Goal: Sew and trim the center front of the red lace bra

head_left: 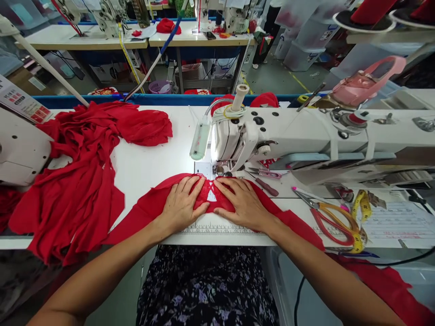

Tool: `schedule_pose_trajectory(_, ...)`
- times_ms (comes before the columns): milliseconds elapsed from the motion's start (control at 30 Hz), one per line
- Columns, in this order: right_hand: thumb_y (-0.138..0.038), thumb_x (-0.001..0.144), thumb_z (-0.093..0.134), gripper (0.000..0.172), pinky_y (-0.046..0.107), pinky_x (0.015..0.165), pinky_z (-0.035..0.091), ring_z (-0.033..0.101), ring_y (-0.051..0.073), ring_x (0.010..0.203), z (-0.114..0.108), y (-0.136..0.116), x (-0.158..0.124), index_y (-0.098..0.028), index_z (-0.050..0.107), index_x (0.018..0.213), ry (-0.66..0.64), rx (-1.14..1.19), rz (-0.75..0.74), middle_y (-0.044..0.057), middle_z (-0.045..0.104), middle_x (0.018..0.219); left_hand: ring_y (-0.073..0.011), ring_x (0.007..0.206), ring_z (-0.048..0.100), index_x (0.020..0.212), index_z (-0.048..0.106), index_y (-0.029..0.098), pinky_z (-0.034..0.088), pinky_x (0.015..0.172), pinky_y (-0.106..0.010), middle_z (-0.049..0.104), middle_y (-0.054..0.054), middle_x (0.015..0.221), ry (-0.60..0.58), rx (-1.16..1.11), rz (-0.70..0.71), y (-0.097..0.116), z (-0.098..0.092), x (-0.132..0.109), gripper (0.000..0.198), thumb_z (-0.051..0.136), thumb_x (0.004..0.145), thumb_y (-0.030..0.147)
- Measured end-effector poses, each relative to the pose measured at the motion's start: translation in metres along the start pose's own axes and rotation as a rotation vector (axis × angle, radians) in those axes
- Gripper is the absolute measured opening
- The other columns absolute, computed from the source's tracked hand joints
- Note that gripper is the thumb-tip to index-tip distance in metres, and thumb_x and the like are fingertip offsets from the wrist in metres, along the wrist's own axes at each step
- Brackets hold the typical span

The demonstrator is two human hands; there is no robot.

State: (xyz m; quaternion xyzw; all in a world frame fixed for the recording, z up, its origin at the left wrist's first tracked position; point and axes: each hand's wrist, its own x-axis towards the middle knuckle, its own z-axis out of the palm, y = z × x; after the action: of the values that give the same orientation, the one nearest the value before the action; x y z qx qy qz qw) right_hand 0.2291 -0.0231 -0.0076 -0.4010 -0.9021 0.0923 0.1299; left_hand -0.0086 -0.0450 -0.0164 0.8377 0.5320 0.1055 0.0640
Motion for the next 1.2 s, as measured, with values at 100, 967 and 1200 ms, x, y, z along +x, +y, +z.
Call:
schedule_pose_trajectory(100,-0.067,0.089,0.053,0.079,0.053,0.116,0.030,0.042,0.030,0.134,0.0017,0.0023,-0.0013,-0.022,0.034,0.152,-0.011,0.004,-0.015,0.011,0.046,0.150,-0.0319,0.139,0.036,0.155,0.029,0.018,0.033,0.113,-0.049,0.040,-0.012,0.154,-0.008,-0.003,0.019,-0.0038,0.0006,-0.0011,0.073,0.043,0.097,0.059)
schedule_pose_trajectory(967,-0.073,0.086,0.052,0.089,0.058,0.116,0.030,0.038,0.033,0.138,0.0028,0.0055,-0.0031,-0.029,0.022,0.157,-0.054,0.022,-0.008,0.009,0.042,0.153,-0.0350,0.142,0.029,0.158,0.020,0.023,0.025,0.115,-0.053,0.036,-0.011,0.157,-0.013,0.002,0.032,-0.0072,0.0050,-0.0027,0.085,0.037,0.092,0.074)
schedule_pose_trajectory(1200,-0.073,0.087,0.051,0.090,0.058,0.116,0.030,0.039,0.033,0.138,0.0032,0.0068,-0.0039,-0.030,0.018,0.158,-0.048,0.016,-0.020,0.009,0.041,0.153,-0.0347,0.142,0.029,0.158,0.020,0.022,0.024,0.114,-0.053,0.037,-0.012,0.156,-0.006,0.013,0.039,-0.0075,0.0051,-0.0026,0.085,0.037,0.092,0.073)
